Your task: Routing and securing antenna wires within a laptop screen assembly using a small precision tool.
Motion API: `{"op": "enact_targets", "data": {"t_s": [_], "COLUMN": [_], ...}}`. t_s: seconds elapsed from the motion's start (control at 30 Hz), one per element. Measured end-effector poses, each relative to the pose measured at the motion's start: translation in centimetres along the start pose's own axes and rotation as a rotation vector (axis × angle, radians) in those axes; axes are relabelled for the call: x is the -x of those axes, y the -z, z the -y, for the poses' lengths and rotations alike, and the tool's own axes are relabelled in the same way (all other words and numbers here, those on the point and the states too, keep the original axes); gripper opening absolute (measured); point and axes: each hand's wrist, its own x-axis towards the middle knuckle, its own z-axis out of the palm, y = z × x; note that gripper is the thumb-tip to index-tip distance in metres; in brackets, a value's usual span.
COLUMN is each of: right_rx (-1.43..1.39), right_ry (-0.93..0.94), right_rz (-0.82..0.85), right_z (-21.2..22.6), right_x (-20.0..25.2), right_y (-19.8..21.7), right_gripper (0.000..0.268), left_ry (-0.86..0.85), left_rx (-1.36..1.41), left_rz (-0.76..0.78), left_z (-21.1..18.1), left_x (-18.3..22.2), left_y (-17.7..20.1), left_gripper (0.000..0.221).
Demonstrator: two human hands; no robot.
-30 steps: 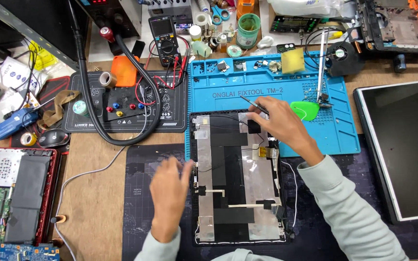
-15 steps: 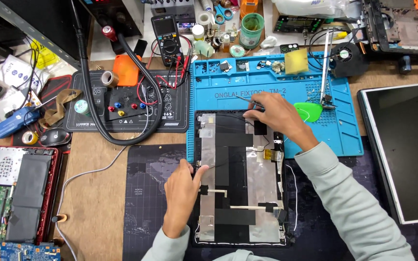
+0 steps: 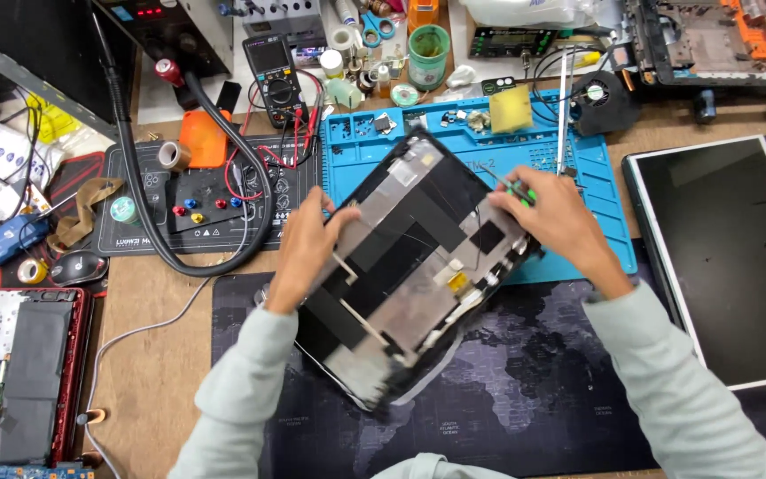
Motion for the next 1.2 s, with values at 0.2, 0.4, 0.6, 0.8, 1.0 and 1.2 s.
{"op": "enact_targets", "data": {"t_s": [0.2,0.4,0.6,0.8,1.0,1.2], "right_rx": [-0.233,-0.452,-0.501,-0.399,-0.01,0.037], "right_ry": [-0.164,-0.505,-0.745,-0.647,-0.523,-0.295], "right_rz": [-0.012,-0.025,0.014,0.064,0.239,0.139], "right_z": [0.9,1.9,2.4,0.7,0.5,4.7], "right_x": [10.2,18.6,23.3,24.0,20.0,13.7], "right_y": [-1.4,-5.3,-7.8,-8.7,-4.3,-2.5], "right_gripper": [0.038,0.052,0.048,0.038,0.068,0.033], "left_ry": [-0.24,-0.3,-0.591,-0.779,-0.801,-0.402], "left_rx": [-0.054,-0.206,-0.272,-0.277,-0.265,-0.119], "left_rz": [0.023,0.315,0.482,0.288,0.115,-0.069], "left_z": [-1.6,-4.8,-6.4,-6.0,-5.6,-2.8], "left_x": [-5.4,-9.6,-10.3,-8.5,-3.8,2.1], "left_y": [-0.8,-7.1,-14.2,-15.9,-12.8,-4.4], "left_gripper": [0.057,0.055,0.056,0.054,0.054,0.039]}}
